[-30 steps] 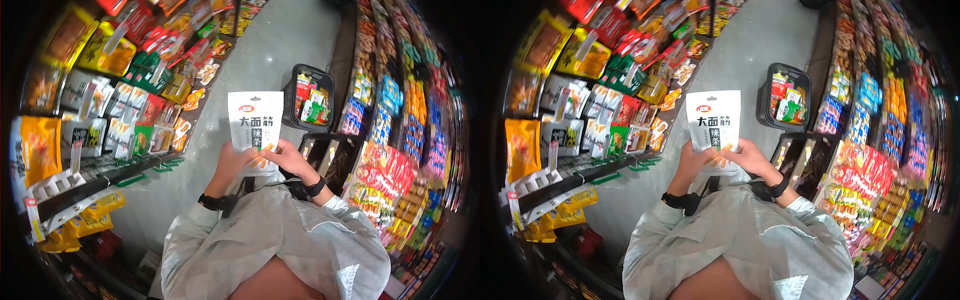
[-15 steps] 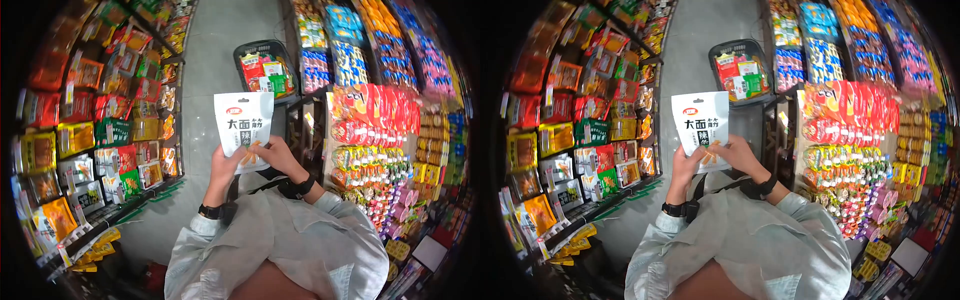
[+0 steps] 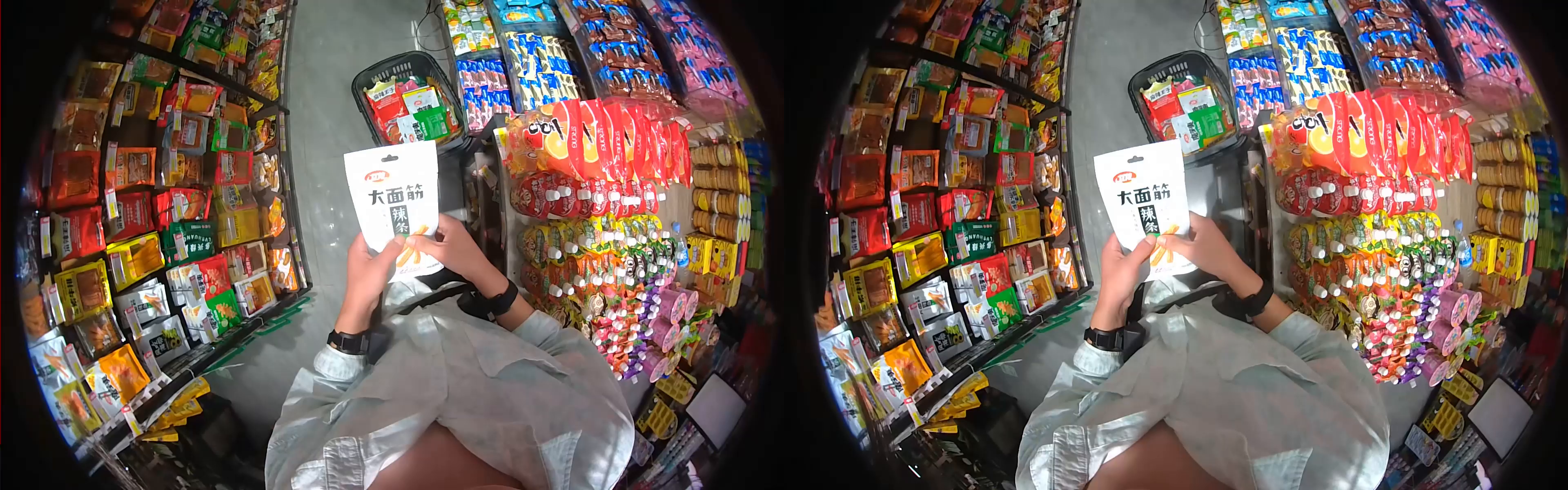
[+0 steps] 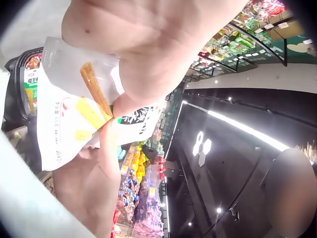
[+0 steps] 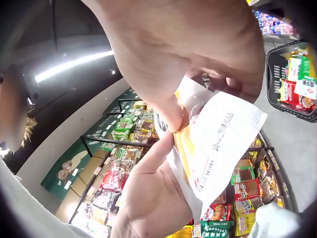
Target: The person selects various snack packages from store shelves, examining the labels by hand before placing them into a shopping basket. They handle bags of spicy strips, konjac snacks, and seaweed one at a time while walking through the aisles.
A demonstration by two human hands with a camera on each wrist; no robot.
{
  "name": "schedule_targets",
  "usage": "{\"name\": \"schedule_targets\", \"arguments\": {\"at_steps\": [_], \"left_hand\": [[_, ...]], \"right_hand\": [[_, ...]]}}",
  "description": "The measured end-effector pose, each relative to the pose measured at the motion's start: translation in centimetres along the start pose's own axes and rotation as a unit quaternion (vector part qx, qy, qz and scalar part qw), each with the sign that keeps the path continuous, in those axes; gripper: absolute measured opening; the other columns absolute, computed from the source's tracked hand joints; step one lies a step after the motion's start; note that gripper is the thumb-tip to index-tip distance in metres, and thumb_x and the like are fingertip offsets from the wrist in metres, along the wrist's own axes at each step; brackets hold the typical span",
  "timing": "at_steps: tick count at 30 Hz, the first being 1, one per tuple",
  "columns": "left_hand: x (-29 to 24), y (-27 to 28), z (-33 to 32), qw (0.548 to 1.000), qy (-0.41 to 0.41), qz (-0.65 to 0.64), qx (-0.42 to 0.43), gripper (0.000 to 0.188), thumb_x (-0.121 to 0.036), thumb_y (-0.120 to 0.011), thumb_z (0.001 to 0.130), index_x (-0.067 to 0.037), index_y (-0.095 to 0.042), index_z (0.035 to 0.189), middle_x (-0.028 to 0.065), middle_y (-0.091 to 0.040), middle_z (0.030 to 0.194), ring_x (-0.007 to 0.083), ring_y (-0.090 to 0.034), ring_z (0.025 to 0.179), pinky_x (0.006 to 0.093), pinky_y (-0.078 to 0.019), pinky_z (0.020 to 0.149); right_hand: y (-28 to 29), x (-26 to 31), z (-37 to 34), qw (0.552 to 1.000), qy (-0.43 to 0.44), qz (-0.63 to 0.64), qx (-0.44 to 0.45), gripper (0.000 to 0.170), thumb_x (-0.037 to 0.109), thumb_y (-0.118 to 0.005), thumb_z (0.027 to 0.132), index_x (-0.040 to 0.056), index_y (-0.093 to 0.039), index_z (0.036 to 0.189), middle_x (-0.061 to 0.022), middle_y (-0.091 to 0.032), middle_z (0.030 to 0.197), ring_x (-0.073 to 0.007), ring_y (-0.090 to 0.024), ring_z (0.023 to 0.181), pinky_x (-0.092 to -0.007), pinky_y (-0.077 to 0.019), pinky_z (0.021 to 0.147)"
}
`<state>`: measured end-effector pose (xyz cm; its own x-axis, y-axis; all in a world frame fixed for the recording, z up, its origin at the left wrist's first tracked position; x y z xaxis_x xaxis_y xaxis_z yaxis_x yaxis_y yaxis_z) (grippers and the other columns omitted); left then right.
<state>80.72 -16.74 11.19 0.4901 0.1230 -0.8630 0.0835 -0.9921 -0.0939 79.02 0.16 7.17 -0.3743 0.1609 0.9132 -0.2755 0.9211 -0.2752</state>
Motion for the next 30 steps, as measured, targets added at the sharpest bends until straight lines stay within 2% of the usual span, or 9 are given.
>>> {"name": "schedule_targets", "arguments": {"at_steps": [4, 7, 10, 14, 17, 21, 25, 26, 30], "left_hand": [[-0.5, -1.3, 1.1, 1.000, -0.012, -0.007, 0.027, 0.034, -0.007, -0.069, 0.094, 0.003, -0.060, 0.125, 0.0093, -0.070, 0.118, 0.0144, -0.067, 0.103, 0.0310, -0.0526, 0.092], [-0.7, -1.9, 1.6, 0.999, -0.009, -0.020, 0.046, 0.033, -0.006, -0.069, 0.094, 0.002, -0.060, 0.125, 0.0086, -0.070, 0.118, 0.0140, -0.067, 0.103, 0.0311, -0.0527, 0.092], [-0.9, -2.1, 2.8, 0.997, -0.001, -0.040, 0.062, 0.033, -0.006, -0.068, 0.094, 0.001, -0.060, 0.125, 0.0082, -0.070, 0.118, 0.0136, -0.067, 0.103, 0.0311, -0.0528, 0.092], [-0.9, -0.7, 5.0, 0.996, 0.008, -0.047, 0.079, 0.032, -0.006, -0.067, 0.095, 0.001, -0.060, 0.126, 0.0078, -0.070, 0.117, 0.0133, -0.067, 0.103, 0.0306, -0.0526, 0.092], [-1.6, 1.1, 6.9, 0.993, 0.016, -0.053, 0.102, 0.032, -0.006, -0.065, 0.095, 0.000, -0.060, 0.126, 0.0069, -0.070, 0.116, 0.0131, -0.066, 0.102, 0.0306, -0.0528, 0.090], [-4.4, 4.4, 9.9, 0.985, 0.031, -0.077, 0.150, 0.035, -0.008, -0.065, 0.096, -0.001, -0.058, 0.129, 0.0059, -0.069, 0.118, 0.0129, -0.064, 0.106, 0.0307, -0.0511, 0.093], [-7.6, 8.8, 12.9, 0.983, -0.003, -0.083, 0.165, 0.040, -0.008, -0.064, 0.095, 0.001, -0.056, 0.134, 0.0080, -0.067, 0.124, 0.0150, -0.064, 0.112, 0.0326, -0.0496, 0.099], [-7.8, 10.1, 13.8, 0.980, -0.001, -0.094, 0.173, 0.043, -0.007, -0.064, 0.095, 0.002, -0.055, 0.136, 0.0089, -0.066, 0.126, 0.0163, -0.064, 0.113, 0.0337, -0.0495, 0.101], [-8.4, 15.2, 16.9, 0.982, 0.002, -0.063, 0.177, 0.044, -0.008, -0.066, 0.093, 0.002, -0.055, 0.134, 0.0096, -0.067, 0.125, 0.0170, -0.064, 0.113, 0.0346, -0.0506, 0.099]], "right_hand": [[1.2, 0.4, 0.0, 0.998, -0.053, 0.018, -0.025, 0.029, 0.012, -0.070, 0.095, -0.0017, -0.066, 0.120, -0.0058, -0.071, 0.108, -0.0103, -0.066, 0.096, -0.0266, -0.0528, 0.083], [1.8, 1.0, 0.0, 0.998, -0.036, 0.045, -0.041, 0.033, 0.017, -0.072, 0.093, -0.0014, -0.066, 0.120, -0.0069, -0.073, 0.107, -0.0106, -0.067, 0.092, -0.0280, -0.0532, 0.081], [2.5, 1.0, 0.8, 0.997, -0.023, -0.012, -0.073, 0.031, 0.016, -0.073, 0.092, -0.0014, -0.068, 0.118, -0.0060, -0.073, 0.105, -0.0094, -0.067, 0.090, -0.0266, -0.0532, 0.078], [1.7, 1.4, 2.7, 0.995, -0.033, -0.010, -0.098, 0.026, 0.010, -0.074, 0.092, -0.0007, -0.070, 0.115, -0.0038, -0.074, 0.099, -0.0082, -0.067, 0.084, -0.0255, -0.0543, 0.075], [0.9, 2.1, 4.8, 0.993, -0.051, -0.030, -0.107, 0.026, 0.013, -0.078, 0.089, -0.0009, -0.072, 0.110, -0.0031, -0.074, 0.095, -0.0062, -0.065, 0.082, -0.0233, -0.0517, 0.071], [-1.5, 3.2, 8.9, 0.992, -0.023, -0.038, -0.119, 0.023, 0.012, -0.078, 0.089, -0.0008, -0.074, 0.108, -0.0016, -0.074, 0.091, -0.0054, -0.064, 0.076, -0.0228, -0.0512, 0.068], [-4.8, 4.6, 13.2, 0.994, -0.013, -0.010, -0.113, 0.030, 0.011, -0.068, 0.097, -0.0005, -0.063, 0.124, -0.0029, -0.071, 0.107, -0.0053, -0.064, 0.091, -0.0230, -0.0513, 0.077], [-5.7, 5.1, 14.3, 0.995, 0.010, 0.013, -0.098, 0.031, 0.011, -0.061, 0.102, -0.0004, -0.057, 0.131, -0.0034, -0.069, 0.114, -0.0055, -0.061, 0.100, -0.0235, -0.0500, 0.085], [-8.4, 5.6, 17.7, 0.998, 0.001, -0.020, -0.059, 0.029, 0.010, -0.059, 0.103, -0.0020, -0.057, 0.130, -0.0044, -0.068, 0.119, -0.0079, -0.061, 0.106, -0.0249, -0.0490, 0.091]]}}
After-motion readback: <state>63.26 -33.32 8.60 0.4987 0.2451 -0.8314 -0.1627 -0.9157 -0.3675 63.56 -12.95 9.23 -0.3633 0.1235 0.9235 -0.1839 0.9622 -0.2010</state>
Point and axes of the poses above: each hand's wrist, its own z-axis towards the middle knuckle, its own y-axis out of the back of the hand, x = y × z, the point moved 3 cm from there along z, towards the middle knuckle
